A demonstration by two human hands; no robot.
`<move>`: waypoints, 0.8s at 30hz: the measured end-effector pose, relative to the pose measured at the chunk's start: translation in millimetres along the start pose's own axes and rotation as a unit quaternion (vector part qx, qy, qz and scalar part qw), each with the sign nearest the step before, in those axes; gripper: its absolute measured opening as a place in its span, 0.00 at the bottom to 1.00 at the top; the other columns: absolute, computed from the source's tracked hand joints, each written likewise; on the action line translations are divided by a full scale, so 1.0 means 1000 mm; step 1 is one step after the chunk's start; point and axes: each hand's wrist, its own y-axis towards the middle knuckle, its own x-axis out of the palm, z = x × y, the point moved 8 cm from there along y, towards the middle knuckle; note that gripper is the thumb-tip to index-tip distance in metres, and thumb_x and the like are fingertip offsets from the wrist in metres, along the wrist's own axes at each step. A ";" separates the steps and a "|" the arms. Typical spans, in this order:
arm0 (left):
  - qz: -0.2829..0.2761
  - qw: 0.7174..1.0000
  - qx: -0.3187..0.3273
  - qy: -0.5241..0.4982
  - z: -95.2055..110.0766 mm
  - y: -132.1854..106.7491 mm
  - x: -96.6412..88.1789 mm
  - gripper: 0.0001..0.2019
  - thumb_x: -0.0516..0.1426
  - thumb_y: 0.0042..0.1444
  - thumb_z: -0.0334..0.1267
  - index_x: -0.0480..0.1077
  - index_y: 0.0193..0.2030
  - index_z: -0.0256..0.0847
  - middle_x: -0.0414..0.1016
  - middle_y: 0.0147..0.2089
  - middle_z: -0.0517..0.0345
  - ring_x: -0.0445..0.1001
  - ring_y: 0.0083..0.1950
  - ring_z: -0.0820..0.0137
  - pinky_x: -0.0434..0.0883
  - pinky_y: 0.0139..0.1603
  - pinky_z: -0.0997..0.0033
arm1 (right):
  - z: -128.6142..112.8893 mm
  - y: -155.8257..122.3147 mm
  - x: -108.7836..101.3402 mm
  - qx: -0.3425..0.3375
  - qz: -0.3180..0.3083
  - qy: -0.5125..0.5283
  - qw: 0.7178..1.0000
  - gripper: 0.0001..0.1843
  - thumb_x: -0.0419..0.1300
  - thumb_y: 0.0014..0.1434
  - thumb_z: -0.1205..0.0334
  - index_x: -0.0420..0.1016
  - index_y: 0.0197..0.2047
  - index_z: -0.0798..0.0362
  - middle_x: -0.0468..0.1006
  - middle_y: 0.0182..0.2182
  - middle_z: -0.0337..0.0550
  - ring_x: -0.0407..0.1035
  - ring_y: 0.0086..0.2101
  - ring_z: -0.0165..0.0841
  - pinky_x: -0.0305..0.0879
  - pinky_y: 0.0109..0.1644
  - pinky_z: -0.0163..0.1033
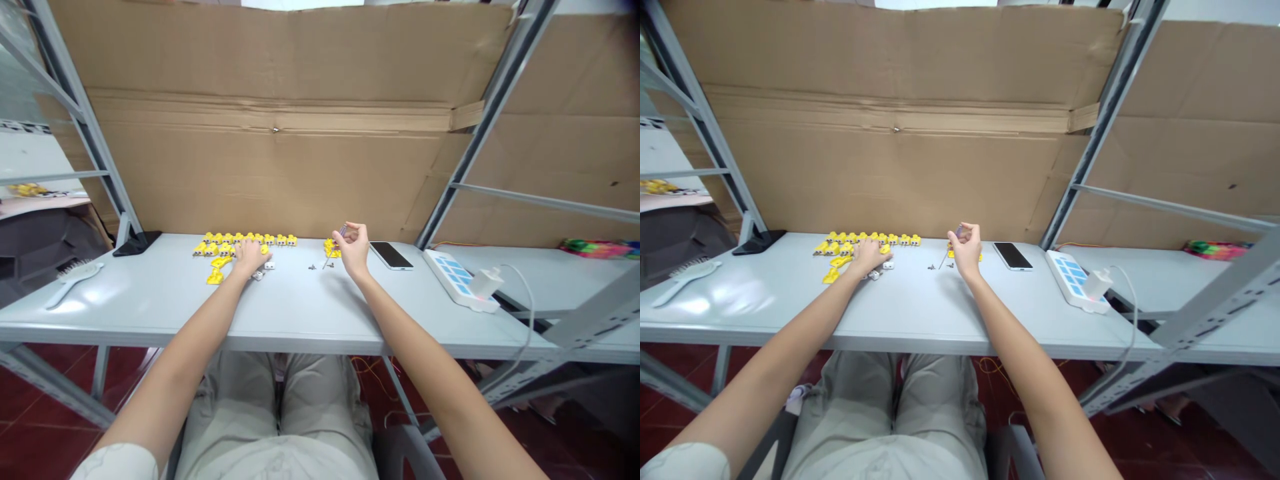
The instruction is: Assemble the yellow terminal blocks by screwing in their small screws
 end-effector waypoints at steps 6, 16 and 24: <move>0.006 0.998 0.045 -0.047 0.002 -0.001 -0.007 0.20 0.54 0.57 0.45 0.70 0.54 0.39 0.70 0.58 0.44 0.64 0.61 0.53 0.59 0.62 0.55 | 0.001 0.002 -0.002 -0.005 -0.009 -0.040 0.999 0.21 0.62 0.49 0.53 0.61 0.44 0.49 0.71 0.26 0.34 0.71 0.25 0.33 0.69 0.29 0.39; -0.030 0.995 0.093 0.018 0.003 0.001 0.005 0.16 0.52 0.61 0.42 0.75 0.49 0.37 0.77 0.49 0.42 0.69 0.57 0.52 0.63 0.57 0.57 | -0.015 0.000 -0.001 -0.084 -0.027 -0.188 0.978 0.16 0.59 0.52 0.58 0.66 0.44 0.52 0.72 0.28 0.39 0.70 0.30 0.35 0.67 0.41 0.42; 0.005 0.997 0.071 0.016 -0.001 0.000 0.001 0.19 0.54 0.60 0.47 0.75 0.51 0.37 0.71 0.55 0.39 0.65 0.60 0.49 0.59 0.60 0.51 | -0.001 0.007 -0.004 -0.038 -0.035 -0.265 0.963 0.15 0.58 0.52 0.60 0.67 0.44 0.52 0.74 0.29 0.41 0.70 0.30 0.37 0.66 0.43 0.43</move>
